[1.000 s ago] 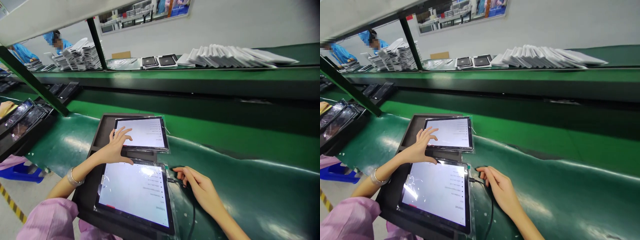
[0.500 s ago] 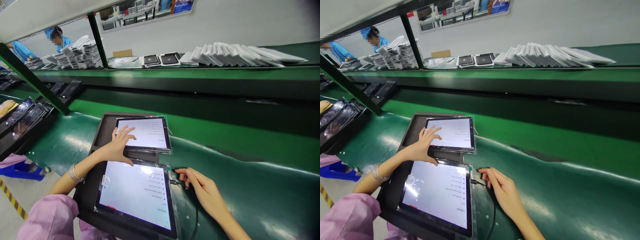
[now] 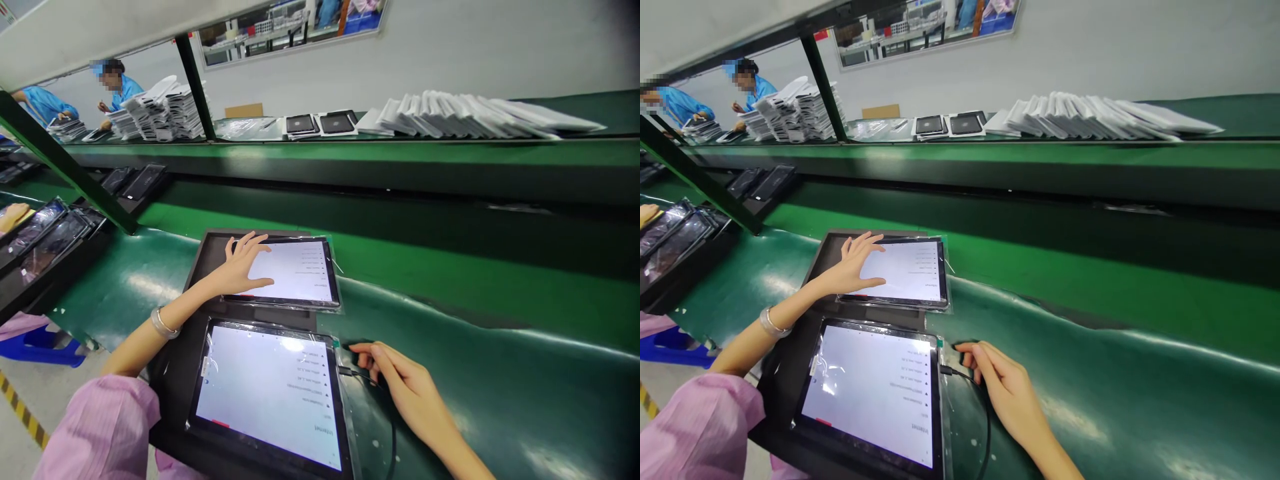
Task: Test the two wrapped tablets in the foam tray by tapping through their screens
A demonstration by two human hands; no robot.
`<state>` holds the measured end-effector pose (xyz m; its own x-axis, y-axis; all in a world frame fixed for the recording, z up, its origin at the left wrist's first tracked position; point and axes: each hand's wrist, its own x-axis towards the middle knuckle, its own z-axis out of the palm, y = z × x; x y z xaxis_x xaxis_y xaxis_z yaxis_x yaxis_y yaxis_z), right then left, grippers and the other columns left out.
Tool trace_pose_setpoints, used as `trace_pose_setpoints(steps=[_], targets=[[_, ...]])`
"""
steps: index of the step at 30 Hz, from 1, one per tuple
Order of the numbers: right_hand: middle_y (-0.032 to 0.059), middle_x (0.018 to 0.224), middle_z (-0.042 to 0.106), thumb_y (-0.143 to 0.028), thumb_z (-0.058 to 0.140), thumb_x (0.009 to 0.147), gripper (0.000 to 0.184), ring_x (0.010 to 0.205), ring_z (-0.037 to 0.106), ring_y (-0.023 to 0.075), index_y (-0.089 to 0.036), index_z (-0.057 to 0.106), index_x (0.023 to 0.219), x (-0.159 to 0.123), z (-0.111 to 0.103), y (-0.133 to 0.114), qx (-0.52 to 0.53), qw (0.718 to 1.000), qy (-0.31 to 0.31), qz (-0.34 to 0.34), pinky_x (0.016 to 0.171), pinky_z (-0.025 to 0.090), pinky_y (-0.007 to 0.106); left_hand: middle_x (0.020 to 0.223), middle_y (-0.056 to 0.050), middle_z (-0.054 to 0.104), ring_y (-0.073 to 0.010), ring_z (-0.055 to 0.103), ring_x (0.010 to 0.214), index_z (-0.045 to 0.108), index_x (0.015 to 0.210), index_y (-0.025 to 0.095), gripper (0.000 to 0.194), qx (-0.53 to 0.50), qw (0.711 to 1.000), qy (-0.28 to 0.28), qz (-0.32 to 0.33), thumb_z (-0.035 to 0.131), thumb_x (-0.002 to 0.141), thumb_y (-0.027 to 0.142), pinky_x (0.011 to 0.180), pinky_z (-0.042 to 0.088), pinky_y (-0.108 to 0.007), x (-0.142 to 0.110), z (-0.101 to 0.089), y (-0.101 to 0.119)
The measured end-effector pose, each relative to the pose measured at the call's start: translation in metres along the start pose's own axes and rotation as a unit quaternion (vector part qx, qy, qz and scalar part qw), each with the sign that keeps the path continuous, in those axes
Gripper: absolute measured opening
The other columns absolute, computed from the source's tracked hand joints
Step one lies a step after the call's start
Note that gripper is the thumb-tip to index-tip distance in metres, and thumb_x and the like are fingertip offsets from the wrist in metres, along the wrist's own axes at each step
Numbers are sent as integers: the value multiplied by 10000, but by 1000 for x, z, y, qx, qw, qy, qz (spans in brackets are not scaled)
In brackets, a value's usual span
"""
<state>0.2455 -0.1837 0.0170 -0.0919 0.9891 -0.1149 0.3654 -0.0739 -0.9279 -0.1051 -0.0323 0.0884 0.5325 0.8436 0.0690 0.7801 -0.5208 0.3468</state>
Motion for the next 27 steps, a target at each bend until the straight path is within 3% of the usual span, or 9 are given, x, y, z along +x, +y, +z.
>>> trace_pose_setpoints(steps=[5, 8, 13, 17, 23, 27], targets=[[45, 778, 668, -673, 457, 1006, 563, 643, 582, 200, -225, 797, 973, 0, -2, 3, 0, 1000, -5, -7, 683, 496, 333, 1691, -43, 335, -321, 137, 1605, 505, 1436, 352, 363, 51, 997, 54, -19, 468, 1076, 379, 1237, -13, -732, 17, 11, -6], [42, 776, 666, -666, 456, 1010, 553, 645, 582, 197, -232, 798, 980, -1, -2, 3, 1, 1000, -4, -6, 679, 498, 326, 1715, -11, 284, -346, 110, 1605, 574, 1417, 377, 370, 74, 993, 86, -39, 394, 1095, 346, 1223, -5, -755, 24, 16, -6], [42, 762, 667, -678, 466, 1001, 561, 638, 582, 194, -230, 802, 967, 0, -1, 1, -2, 1000, -1, -6, 666, 503, 316, 1740, 26, 207, -394, 45, 1607, 618, 1409, 410, 393, 74, 994, 72, -34, 374, 1100, 408, 1199, -9, -793, 27, 15, 0], [43, 763, 668, -685, 466, 997, 574, 623, 577, 188, -222, 805, 967, 1, -1, -1, -1, 1000, 0, -10, 647, 501, 310, 1752, -14, 162, -371, 23, 1613, 546, 1488, 368, 425, 73, 992, 85, -52, 374, 1103, 421, 1215, 27, -770, 22, 10, 1], [42, 758, 664, -682, 468, 998, 572, 641, 584, 191, -219, 802, 971, 0, -2, 0, -7, 1000, 0, -10, 642, 499, 305, 1725, -13, 252, -355, 69, 1609, 664, 1345, 359, 347, 65, 992, 86, -67, 441, 1089, 428, 1224, 35, -752, 10, 1, -4], [48, 762, 671, -690, 474, 992, 577, 643, 589, 198, -215, 801, 971, 1, -1, 2, -10, 1000, 2, -12, 643, 504, 310, 1719, -13, 267, -350, 88, 1606, 663, 1356, 384, 359, 69, 992, 87, -59, 422, 1095, 431, 1226, 27, -747, 10, 0, -4]])
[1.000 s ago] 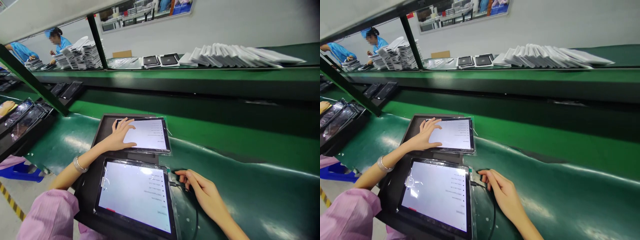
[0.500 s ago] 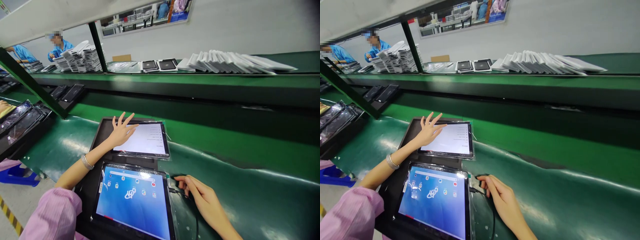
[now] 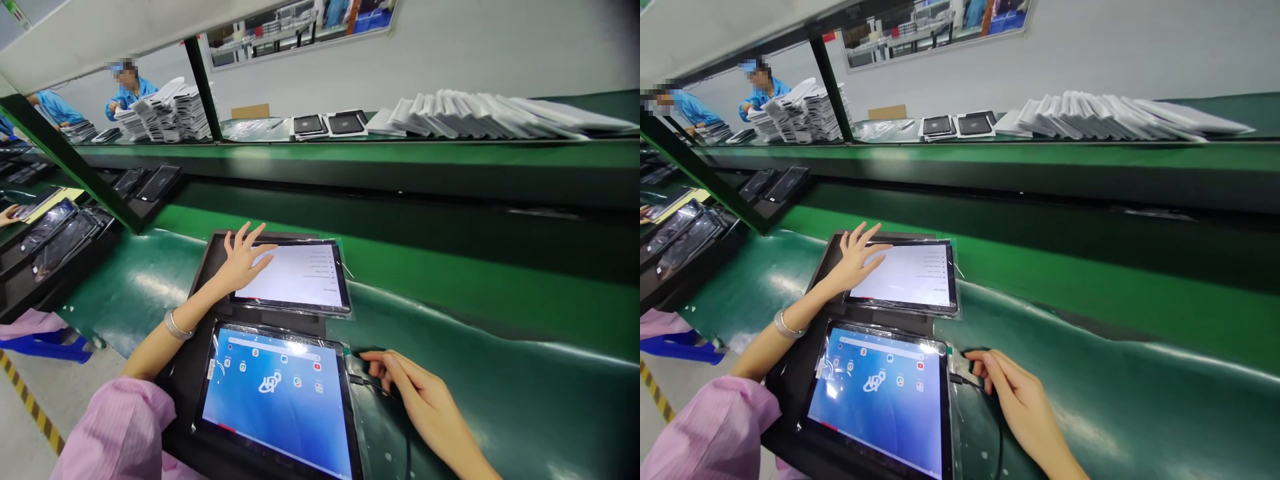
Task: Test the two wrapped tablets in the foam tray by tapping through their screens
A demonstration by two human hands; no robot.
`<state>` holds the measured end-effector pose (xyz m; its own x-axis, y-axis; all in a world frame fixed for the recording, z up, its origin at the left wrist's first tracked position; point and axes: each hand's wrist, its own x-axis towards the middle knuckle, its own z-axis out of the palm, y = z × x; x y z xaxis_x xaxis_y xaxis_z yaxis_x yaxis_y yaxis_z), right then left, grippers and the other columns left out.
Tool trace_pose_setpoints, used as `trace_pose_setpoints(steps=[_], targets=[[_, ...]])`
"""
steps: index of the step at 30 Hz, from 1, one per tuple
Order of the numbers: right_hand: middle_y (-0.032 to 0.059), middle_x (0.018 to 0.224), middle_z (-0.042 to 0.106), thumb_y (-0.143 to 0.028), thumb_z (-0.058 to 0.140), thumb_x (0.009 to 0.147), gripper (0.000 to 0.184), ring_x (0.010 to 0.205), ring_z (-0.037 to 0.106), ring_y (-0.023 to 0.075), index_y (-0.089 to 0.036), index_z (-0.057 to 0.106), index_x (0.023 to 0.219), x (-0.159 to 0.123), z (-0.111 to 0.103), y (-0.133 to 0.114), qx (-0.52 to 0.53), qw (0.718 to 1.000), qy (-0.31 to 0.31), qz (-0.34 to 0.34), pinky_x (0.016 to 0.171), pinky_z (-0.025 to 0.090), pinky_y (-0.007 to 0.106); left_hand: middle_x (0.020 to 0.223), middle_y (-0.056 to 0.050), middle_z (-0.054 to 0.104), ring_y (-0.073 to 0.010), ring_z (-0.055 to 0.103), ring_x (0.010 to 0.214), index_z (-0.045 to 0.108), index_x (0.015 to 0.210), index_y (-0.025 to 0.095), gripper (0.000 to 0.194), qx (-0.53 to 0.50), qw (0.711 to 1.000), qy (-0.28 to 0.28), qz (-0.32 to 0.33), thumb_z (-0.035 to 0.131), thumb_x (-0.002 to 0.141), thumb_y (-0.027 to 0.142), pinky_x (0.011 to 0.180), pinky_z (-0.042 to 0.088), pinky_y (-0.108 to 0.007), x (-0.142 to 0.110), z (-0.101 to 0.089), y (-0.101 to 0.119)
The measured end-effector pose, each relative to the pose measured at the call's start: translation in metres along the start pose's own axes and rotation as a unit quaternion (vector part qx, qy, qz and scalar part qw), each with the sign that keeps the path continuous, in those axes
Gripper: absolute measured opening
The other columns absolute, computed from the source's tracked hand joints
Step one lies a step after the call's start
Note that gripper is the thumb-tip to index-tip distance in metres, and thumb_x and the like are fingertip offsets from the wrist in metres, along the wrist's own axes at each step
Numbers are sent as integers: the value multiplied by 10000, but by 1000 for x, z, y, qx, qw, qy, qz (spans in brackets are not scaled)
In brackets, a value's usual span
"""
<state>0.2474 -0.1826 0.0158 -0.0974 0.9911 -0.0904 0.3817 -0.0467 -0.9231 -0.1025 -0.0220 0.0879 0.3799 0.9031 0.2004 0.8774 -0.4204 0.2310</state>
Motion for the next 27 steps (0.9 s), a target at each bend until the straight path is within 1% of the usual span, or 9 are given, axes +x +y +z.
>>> trace_pose_setpoints(steps=[4, 7, 11, 16, 19, 21, 23, 25, 27], targets=[[43, 755, 666, -701, 472, 988, 585, 644, 586, 195, -217, 800, 969, 1, 1, 1, -2, 1000, 1, 6, 658, 500, 311, 1753, -18, 148, -395, 22, 1610, 598, 1443, 415, 409, 20, 1000, -19, 14, 372, 1104, 452, 1194, 33, -791, 8, 7, 2], [43, 759, 668, -710, 471, 984, 592, 672, 603, 199, -217, 798, 952, 2, 1, 1, -5, 1000, 4, 12, 665, 498, 306, 1760, 2, 114, -411, 8, 1609, 578, 1463, 424, 424, 32, 998, -36, 29, 361, 1102, 481, 1181, 27, -810, 12, 12, 3], [42, 746, 664, -706, 461, 989, 596, 699, 617, 204, -217, 797, 943, 1, 0, 1, -13, 1000, 1, 7, 690, 502, 305, 1758, -11, 126, -380, 6, 1614, 495, 1529, 408, 456, 14, 1000, -11, 20, 347, 1104, 486, 1197, 34, -790, 10, 11, 1], [41, 745, 663, -713, 462, 983, 601, 692, 615, 205, -215, 796, 936, 1, 0, 0, -16, 1000, 6, 9, 680, 502, 309, 1738, -44, 208, -351, 70, 1611, 591, 1434, 342, 403, 1, 1000, 21, -15, 375, 1105, 430, 1218, 41, -757, 6, 7, -3], [37, 733, 660, -708, 461, 985, 595, 683, 613, 205, -218, 795, 934, 2, 1, 1, -18, 1000, 7, 9, 687, 502, 313, 1737, -51, 208, -342, 63, 1614, 584, 1435, 332, 392, -6, 999, 23, -23, 425, 1092, 433, 1229, 25, -743, 4, 0, -7], [38, 726, 659, -699, 455, 991, 589, 706, 627, 211, -223, 785, 884, 2, 0, 2, -20, 1000, 8, 11, 706, 503, 315, 1745, -58, 176, -347, 40, 1619, 521, 1498, 338, 475, -29, 999, -16, -3, 516, 1052, 503, 1236, 3, -735, 0, -9, -12], [49, 742, 672, -703, 454, 988, 595, 749, 649, 223, -227, 763, 811, 3, -1, 4, -25, 1000, 9, 14, 720, 507, 316, 1756, -48, 121, -362, 1, 1623, 424, 1569, 370, 702, -74, 992, -94, 40, 642, 952, 623, 1244, -14, -726, -8, -21, -18], [71, 793, 700, -720, 454, 977, 623, 810, 672, 239, -228, 710, 692, 3, -2, 5, -31, 999, 11, 19, 729, 513, 314, 1763, -20, 59, -384, -55, 1618, 336, 1611, 415, 940, -119, 975, -171, 83, 739, 819, 723, 1246, -43, -720, -21, -33, -25], [90, 840, 721, -744, 449, 964, 667, 866, 688, 255, -228, 643, 587, 4, -3, 4, -42, 999, 15, 16, 746, 515, 313, 1764, 2, -3, -404, -114, 1605, 262, 1636, 439, 1097, -141, 960, -215, 107, 792, 730, 760, 1239, -89, -715, -38, -42, -30]])
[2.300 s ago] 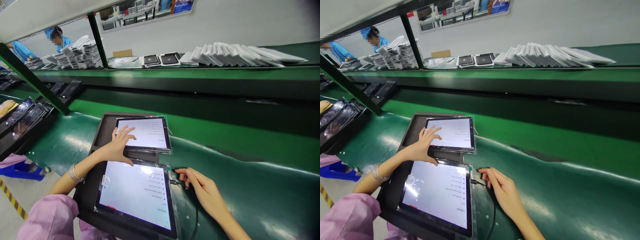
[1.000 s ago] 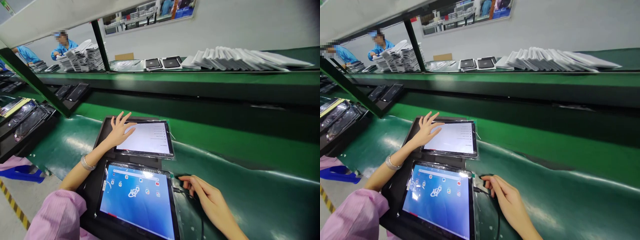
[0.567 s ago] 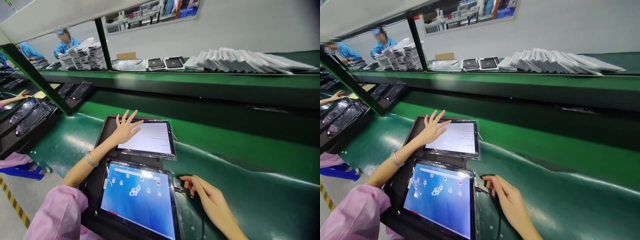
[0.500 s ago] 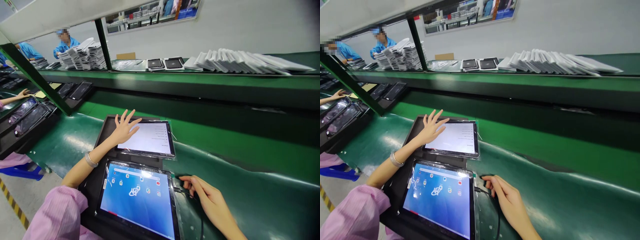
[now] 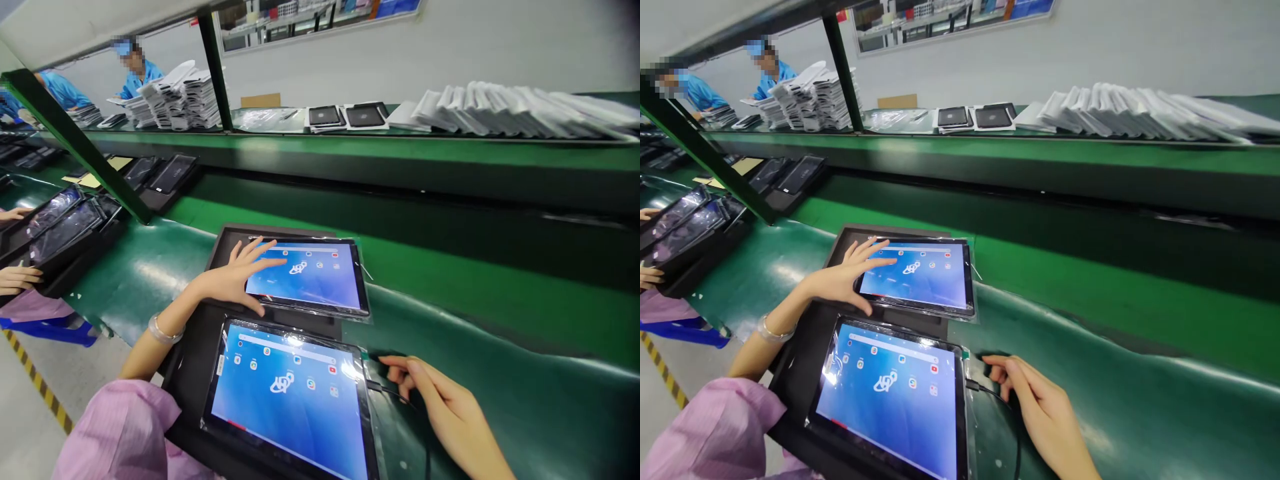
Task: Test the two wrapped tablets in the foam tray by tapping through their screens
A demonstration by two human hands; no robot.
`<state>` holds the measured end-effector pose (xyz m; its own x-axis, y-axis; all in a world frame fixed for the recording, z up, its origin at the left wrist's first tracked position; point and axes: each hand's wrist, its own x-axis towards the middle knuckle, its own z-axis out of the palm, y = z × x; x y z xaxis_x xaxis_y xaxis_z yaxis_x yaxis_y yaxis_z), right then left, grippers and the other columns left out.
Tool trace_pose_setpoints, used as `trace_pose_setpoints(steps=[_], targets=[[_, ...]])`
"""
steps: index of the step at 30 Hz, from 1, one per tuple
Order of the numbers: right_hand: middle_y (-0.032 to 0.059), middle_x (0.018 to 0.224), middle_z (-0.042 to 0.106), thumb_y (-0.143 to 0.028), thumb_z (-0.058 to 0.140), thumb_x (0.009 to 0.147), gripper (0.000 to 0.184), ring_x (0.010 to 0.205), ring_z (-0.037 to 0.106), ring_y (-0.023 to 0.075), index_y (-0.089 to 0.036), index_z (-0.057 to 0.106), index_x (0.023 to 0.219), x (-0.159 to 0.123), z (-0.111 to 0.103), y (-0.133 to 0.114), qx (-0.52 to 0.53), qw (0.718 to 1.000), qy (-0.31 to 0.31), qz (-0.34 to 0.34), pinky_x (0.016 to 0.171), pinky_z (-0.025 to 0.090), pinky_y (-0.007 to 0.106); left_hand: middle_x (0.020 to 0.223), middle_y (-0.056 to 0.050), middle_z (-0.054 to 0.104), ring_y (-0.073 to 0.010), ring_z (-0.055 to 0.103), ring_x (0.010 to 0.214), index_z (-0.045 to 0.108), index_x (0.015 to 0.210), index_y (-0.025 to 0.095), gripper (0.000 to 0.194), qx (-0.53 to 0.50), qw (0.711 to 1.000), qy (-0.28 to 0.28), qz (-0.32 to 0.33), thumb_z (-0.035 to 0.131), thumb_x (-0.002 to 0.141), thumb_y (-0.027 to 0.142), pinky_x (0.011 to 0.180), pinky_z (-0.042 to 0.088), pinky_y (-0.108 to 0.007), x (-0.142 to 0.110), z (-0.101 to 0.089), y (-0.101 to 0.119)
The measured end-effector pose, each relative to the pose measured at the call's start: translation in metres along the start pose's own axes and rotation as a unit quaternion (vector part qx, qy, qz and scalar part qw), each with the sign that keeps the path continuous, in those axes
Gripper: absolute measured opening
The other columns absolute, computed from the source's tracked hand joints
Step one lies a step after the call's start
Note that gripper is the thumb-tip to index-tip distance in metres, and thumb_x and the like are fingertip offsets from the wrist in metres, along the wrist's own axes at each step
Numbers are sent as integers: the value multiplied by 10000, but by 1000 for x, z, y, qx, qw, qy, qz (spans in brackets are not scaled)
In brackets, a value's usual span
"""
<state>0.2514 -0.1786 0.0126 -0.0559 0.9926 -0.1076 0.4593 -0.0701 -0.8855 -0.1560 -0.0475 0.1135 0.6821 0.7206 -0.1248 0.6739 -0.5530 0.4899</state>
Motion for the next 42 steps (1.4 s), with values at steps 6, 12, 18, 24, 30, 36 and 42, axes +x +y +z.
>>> trace_pose_setpoints(steps=[6, 12, 18, 24, 30, 36, 42], targets=[[129, 870, 750, -828, 430, 917, 758, 941, 709, 292, -222, 605, 496, 4, -2, -1, -24, 1000, 5, 16, 804, 528, 312, 1756, -33, -90, -436, -139, 1589, 92, 1675, 394, 1239, 4, 999, -47, 6, 808, 727, 743, 1214, -135, -736, -50, 17, 3], [143, 872, 755, -889, 444, 857, 774, 907, 721, 318, -236, 639, 492, 6, -1, -1, -36, 998, 17, 42, 800, 536, 348, 1758, -91, -25, -457, -108, 1591, 102, 1683, 346, 1213, 75, 997, 2, -10, 777, 759, 748, 1196, -157, -756, -60, 30, 2], [162, 838, 751, -931, 426, 817, 804, 947, 728, 372, -247, 611, 439, 6, 0, -13, -41, 997, 25, 53, 791, 560, 397, 1731, -127, 211, -374, 42, 1621, 361, 1565, 285, 794, 84, 989, 107, -50, 634, 929, 675, 1257, -70, -702, -33, 20, -4], [154, 844, 750, -887, 427, 865, 784, 967, 727, 350, -238, 612, 465, 6, -1, -10, -36, 998, 20, 42, 807, 564, 366, 1533, -116, 546, -281, 270, 1578, 437, 1458, 239, 495, 112, 986, 110, -51, 495, 1058, 525, 1263, -144, -642, 6, 16, -27], [103, 836, 743, -798, 464, 920, 656, 788, 684, 272, -231, 733, 729, 1, -5, -13, -8, 997, -76, 27, 734, 543, 361, 1619, -106, 449, -237, 230, 1593, 294, 1557, 251, 518, 108, 982, 147, -59, 434, 1095, 440, 1280, -144, -586, -26, 21, -17], [-10, 649, 587, -652, 503, 1000, 533, 621, 530, 161, -208, 621, 730, 6, -12, -53, 13, 961, -271, 54, 619, 411, 278, 1633, -96, 438, -279, 282, 1573, 472, 1486, 262, 459, 134, 986, 100, -7, 436, 1086, 486, 1277, -121, -619, -48, 45, 51], [-43, 493, 510, -710, 575, 929, 582, 452, 397, 114, -204, 550, 644, 5, -8, -66, 58, 941, -324, 75, 519, 334, 262, 1504, -120, 573, -371, 416, 1483, 687, 1324, 348, 536, 178, 937, 50, 297, 490, 984, 711, 1211, 52, -798, 12, 85, 136]])
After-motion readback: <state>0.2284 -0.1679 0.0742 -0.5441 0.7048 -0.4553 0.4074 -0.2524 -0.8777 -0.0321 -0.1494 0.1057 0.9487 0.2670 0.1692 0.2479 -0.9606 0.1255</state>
